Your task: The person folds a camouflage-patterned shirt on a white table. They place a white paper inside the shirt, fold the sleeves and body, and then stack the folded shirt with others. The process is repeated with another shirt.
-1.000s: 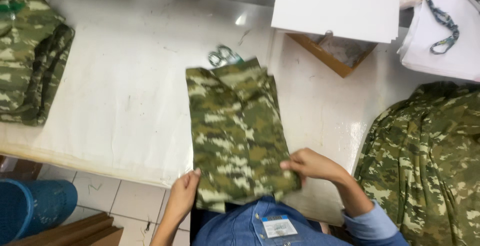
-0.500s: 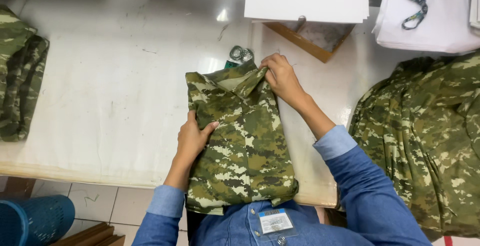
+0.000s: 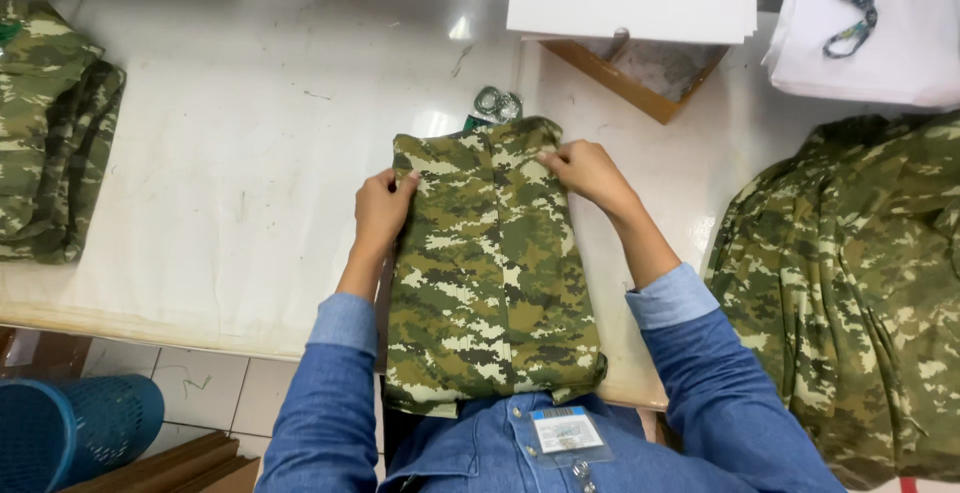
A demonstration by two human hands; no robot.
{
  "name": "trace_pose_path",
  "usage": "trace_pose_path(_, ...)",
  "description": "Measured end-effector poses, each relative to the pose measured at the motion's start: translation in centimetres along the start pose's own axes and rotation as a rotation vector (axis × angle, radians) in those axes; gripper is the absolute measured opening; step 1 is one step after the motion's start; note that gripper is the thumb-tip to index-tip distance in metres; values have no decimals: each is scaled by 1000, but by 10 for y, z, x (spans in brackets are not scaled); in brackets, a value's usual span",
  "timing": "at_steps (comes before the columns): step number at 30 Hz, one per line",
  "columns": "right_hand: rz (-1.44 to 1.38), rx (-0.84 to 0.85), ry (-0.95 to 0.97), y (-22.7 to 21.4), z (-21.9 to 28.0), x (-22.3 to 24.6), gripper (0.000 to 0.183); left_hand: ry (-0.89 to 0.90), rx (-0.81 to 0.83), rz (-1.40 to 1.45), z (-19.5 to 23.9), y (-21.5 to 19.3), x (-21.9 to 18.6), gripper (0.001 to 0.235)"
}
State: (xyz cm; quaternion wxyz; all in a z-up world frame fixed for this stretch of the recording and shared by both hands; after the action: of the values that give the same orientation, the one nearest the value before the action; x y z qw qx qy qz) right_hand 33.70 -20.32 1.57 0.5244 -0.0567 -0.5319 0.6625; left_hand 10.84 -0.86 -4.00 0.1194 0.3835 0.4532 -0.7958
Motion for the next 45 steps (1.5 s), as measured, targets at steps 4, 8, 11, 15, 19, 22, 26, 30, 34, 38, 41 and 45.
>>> trace_pose_path(4, -353, -218, -381, 15, -40, -9, 20, 304, -69, -146, 1, -13, -46, 23)
trace_pose_path(8, 30, -218, -239, 12, -14, 13, 43, 448, -28, -512, 14, -19, -57, 35)
trace_pose_path(11, 128, -150, -46, 2, 8, 34, 59, 650, -32, -741, -8, -8, -60, 39)
trace_pose_path(15, -164, -326, -143, -6, -1, 7, 35, 662, 6, -763, -25, 5, -63, 36)
trace_pose_path(19, -303, -379, -194, -1, 1, -15, 28, 722, -200, -416, -20, -5, -72, 31)
trace_pose_path(22, -198, -272, -255, -4, 11, -7, 16, 656, -117, -194, -15, -10, -67, 33)
trace_pose_path(26, -129, 63, -337, -5, 24, 6, 46, 570, 149, -419, -8, 9, -61, 50)
trace_pose_path(30, -77, 18, -301, -1, 16, -3, 51, 647, 133, -397, 5, -2, -99, 59)
trace_pose_path(34, 114, 12, -287, 25, -16, -25, 38, 505, 341, -471, 11, -3, -103, 56)
trace_pose_path(38, 391, -86, -326, 47, -46, -42, 21, 598, 284, -598, 0, 15, -105, 63)
trace_pose_path(41, 452, -223, -364, 23, -24, -29, 17, 548, 233, -301, -16, 4, -103, 33)
trace_pose_path(45, 424, -267, -347, 12, -2, -12, 17, 559, 189, -344, 3, -1, -115, 24)
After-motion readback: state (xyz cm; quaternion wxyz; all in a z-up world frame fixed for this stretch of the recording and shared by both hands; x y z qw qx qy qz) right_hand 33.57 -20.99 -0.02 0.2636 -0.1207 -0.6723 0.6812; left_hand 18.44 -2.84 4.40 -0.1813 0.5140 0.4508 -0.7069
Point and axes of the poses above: each hand's wrist, its own z-axis away from the middle knuckle, its own y-axis out of the palm, x = y × z, the point moved 6 cm from there along -z, towards the middle knuckle
